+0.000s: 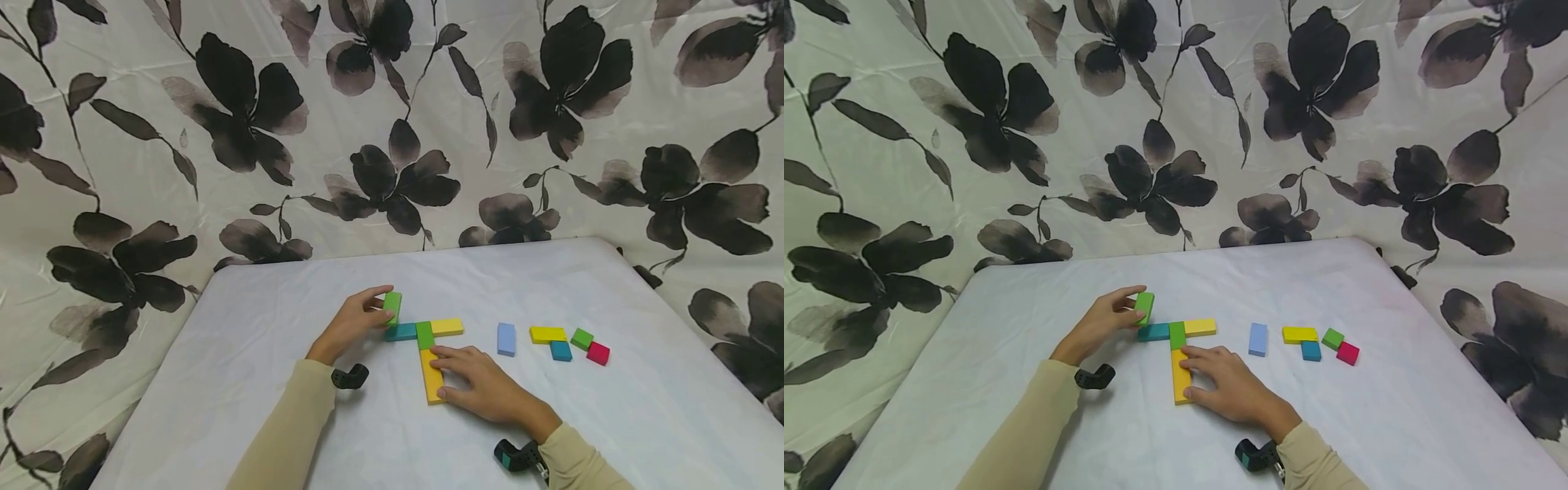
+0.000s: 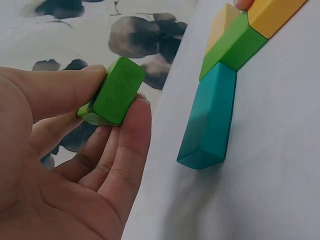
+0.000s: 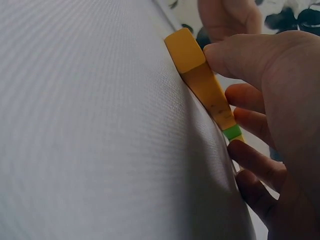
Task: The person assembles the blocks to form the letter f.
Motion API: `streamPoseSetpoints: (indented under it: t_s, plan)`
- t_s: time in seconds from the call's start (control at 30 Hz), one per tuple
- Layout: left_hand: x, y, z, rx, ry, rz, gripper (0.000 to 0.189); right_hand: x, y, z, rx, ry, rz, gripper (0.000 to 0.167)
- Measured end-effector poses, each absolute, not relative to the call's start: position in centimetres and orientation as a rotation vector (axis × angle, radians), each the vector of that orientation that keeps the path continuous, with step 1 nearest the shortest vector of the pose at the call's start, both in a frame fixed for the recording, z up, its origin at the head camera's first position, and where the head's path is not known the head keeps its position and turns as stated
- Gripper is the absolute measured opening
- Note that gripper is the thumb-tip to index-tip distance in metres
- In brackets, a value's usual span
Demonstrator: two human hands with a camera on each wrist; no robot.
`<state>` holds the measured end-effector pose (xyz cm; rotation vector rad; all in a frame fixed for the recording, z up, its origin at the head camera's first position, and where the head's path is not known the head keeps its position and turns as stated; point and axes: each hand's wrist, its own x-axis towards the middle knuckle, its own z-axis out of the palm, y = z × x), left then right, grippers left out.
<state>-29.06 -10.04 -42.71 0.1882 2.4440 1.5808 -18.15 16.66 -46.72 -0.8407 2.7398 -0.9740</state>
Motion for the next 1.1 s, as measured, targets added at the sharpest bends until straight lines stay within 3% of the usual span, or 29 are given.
streamPoseSetpoints:
  t_s: [1.1]
  plan:
    - [-30.3,-7.5,-43.1,0.275,2.367,1.581,0.066,-18.1,16.6,-46.8,-0.842,2.762,-0.968,0.053]
